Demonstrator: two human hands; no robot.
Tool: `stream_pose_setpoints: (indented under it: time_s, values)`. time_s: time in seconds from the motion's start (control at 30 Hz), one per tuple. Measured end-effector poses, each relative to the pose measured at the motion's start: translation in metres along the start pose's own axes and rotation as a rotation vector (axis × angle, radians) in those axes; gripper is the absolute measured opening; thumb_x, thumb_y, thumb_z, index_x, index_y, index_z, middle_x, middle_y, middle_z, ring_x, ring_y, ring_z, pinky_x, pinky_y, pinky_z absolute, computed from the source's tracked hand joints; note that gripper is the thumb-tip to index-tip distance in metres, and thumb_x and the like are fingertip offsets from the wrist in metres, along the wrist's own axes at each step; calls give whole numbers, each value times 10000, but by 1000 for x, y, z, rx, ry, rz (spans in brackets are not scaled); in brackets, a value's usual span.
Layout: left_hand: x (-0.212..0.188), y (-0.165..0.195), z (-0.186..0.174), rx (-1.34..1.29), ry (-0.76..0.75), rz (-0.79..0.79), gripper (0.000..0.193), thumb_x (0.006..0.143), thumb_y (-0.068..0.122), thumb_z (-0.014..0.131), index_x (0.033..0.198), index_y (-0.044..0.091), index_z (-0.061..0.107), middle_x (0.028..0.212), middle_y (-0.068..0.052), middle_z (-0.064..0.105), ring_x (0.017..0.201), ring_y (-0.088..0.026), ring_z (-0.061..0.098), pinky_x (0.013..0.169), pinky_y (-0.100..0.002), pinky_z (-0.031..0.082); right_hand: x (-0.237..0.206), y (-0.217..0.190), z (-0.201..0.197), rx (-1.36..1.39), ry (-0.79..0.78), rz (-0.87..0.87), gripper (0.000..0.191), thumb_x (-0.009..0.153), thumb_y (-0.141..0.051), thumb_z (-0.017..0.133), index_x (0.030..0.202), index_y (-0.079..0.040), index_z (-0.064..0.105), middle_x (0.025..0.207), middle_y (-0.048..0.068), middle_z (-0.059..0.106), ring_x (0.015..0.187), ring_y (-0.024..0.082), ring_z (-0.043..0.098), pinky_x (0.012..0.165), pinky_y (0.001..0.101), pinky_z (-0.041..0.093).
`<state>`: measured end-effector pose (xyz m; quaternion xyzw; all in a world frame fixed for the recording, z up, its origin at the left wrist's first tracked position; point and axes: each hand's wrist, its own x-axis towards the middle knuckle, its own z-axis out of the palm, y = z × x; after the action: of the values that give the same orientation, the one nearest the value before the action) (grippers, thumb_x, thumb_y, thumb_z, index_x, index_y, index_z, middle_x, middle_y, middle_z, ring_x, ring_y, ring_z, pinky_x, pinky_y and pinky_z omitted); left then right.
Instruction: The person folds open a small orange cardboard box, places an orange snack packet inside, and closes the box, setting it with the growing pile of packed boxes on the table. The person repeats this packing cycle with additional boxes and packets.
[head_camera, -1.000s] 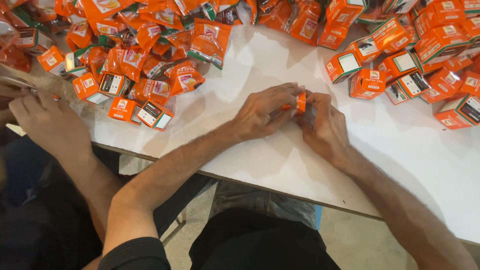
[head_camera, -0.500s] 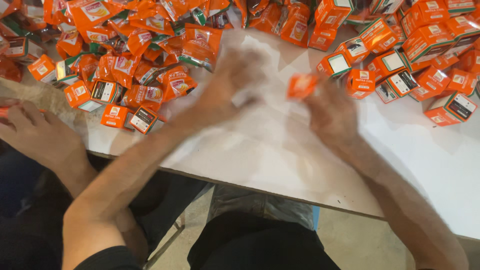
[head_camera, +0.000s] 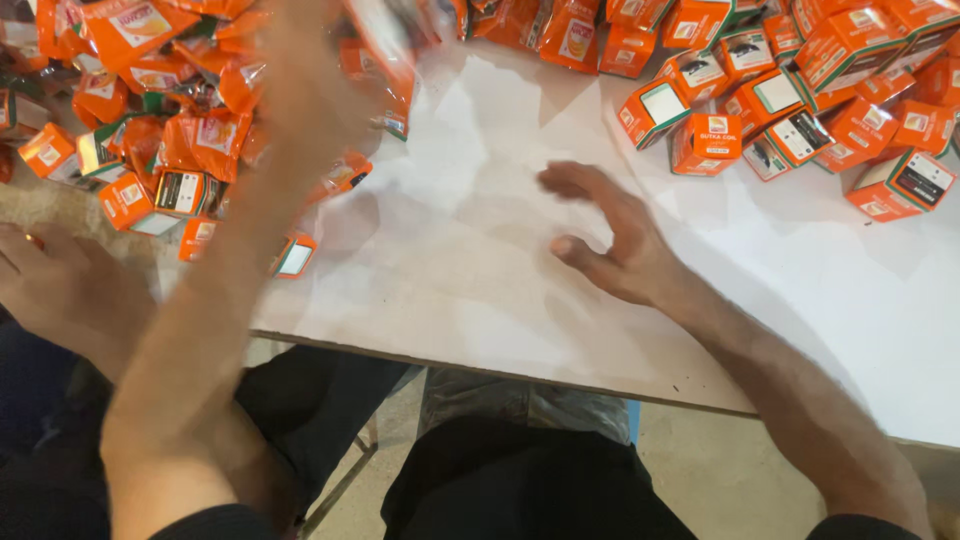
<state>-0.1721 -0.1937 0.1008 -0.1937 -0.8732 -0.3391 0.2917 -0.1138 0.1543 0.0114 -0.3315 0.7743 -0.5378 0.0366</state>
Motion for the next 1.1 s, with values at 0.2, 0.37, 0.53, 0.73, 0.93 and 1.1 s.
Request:
stream_pose_setpoints:
  time_s: [0.2, 0.37, 0.53, 0.73, 0.93, 1.1]
  values:
    - [-96, 71, 93, 27, -348, 405, 612, 934, 14, 644, 1511, 62, 447, 1613, -277, 385, 1344, -420, 582, 1098, -439, 528, -1, 2, -1, 875, -23, 347, 807, 985, -165, 697, 1653, -62, 254, 1512, 114, 511, 1382, 210, 570, 1135, 395, 507]
    - [-80, 42, 21, 651, -338, 46, 747, 835, 182, 741, 1514, 46, 462, 1455, -312, 458, 1157, -396, 557, 927, -554, 479, -2, 6, 8, 93, 275, 66, 933, 899, -86, 791, 1621, -52, 202, 1331, 139, 555, 1230, 274, 605, 1070, 388, 499]
    - [-76, 22, -27, 651, -614, -88, 451, 771, 193, 810, 1166, 60, 638, 1220, -216, 556, 1128, -426, 552, 867, -526, 502, 0, -3, 12, -328, 180, -116, 855, 882, -116, 838, 1546, -44, 305, 1409, 212, 510, 1267, 399, 578, 1049, 426, 497]
    - [-76, 45, 5, 300, -699, -73, 433, 817, 71, 794, 1219, 77, 634, 1102, -173, 614, 986, -405, 642, 817, -528, 524, -3, -8, -11, -90, -35, 66, 819, 918, -84, 728, 1595, -28, 271, 1400, 182, 505, 1253, 348, 604, 1013, 427, 544]
    - [-83, 109, 60, -144, -173, 378, 518, 857, -9, 817, 1306, 57, 568, 1272, -189, 596, 1021, -331, 698, 821, -424, 613, 0, -4, -4, -280, 166, -7, 596, 766, -75, 885, 1290, -24, 606, 1187, 136, 668, 1108, 324, 679, 912, 401, 558]
    - [-76, 98, 94, -57, -93, 583, 562, 846, -59, 774, 1361, 12, 560, 1332, -159, 589, 1278, -395, 615, 1113, -547, 525, 1, -5, -3, -224, 175, 16, 634, 708, -72, 911, 1270, -29, 620, 1096, 139, 663, 990, 312, 687, 830, 390, 560]
